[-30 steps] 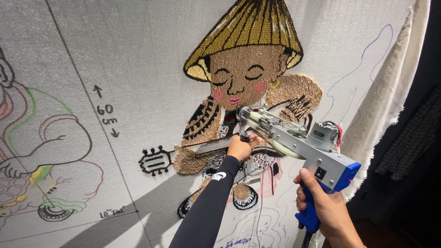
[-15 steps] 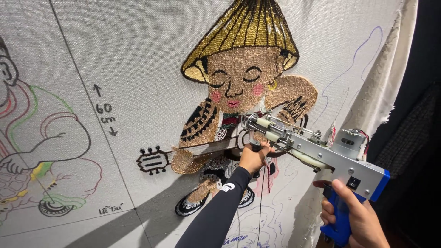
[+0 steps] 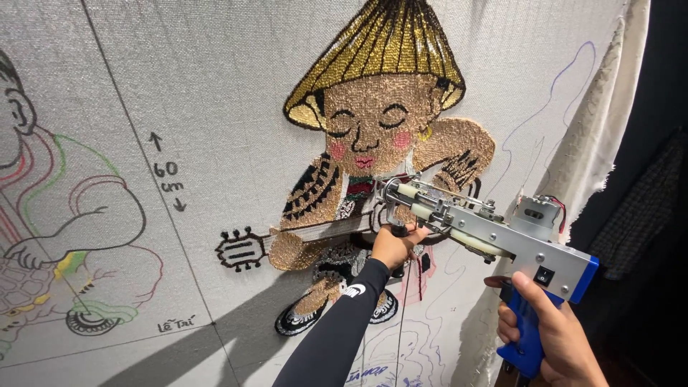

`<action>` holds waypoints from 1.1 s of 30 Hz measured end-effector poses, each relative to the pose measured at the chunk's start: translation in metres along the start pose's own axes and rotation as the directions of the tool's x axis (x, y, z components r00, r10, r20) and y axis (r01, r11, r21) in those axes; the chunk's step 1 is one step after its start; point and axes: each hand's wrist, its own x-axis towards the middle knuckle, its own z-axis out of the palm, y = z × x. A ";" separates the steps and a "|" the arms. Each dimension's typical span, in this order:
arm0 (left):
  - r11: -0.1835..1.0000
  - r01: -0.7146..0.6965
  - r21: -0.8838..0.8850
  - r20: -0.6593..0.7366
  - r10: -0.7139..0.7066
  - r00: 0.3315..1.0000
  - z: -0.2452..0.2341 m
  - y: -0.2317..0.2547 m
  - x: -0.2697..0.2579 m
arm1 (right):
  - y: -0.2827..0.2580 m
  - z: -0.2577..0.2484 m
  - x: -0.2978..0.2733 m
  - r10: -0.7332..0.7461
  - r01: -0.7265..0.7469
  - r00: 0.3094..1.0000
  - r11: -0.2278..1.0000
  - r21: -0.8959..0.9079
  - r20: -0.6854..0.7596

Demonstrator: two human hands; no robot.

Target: The person uses a tufting gun to apply yarn to a fabric canvas, following a pre-drawn character outline. They periodically stop to pull away loose threads by hand before resuming the tufting process.

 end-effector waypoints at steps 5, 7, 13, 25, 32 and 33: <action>0.999 0.002 -0.033 0.028 -0.001 1.000 -0.003 -0.003 0.003 | -0.002 0.005 0.000 -0.010 0.012 0.999 0.999 -0.038 0.037; 0.999 0.022 -0.024 0.007 -0.021 1.000 -0.004 -0.002 0.003 | -0.002 0.006 0.000 0.000 0.002 0.999 0.999 -0.041 0.044; 0.999 0.035 -0.029 -0.007 -0.036 0.999 -0.006 -0.004 0.009 | -0.007 0.016 -0.003 0.025 -0.023 0.998 0.999 -0.040 0.052; 0.985 0.159 0.064 -0.079 -0.154 0.985 -0.026 0.018 0.020 | 0.003 0.047 0.008 -0.091 0.103 0.987 0.991 -0.081 0.133; 0.983 0.131 0.127 -0.056 -0.124 0.991 -0.042 0.012 0.030 | 0.011 0.056 0.013 -0.103 0.115 0.989 0.988 -0.105 0.110; 0.985 0.120 0.125 -0.041 -0.116 0.992 -0.043 0.014 0.028 | 0.012 0.055 0.014 -0.070 0.080 0.992 0.993 -0.088 0.107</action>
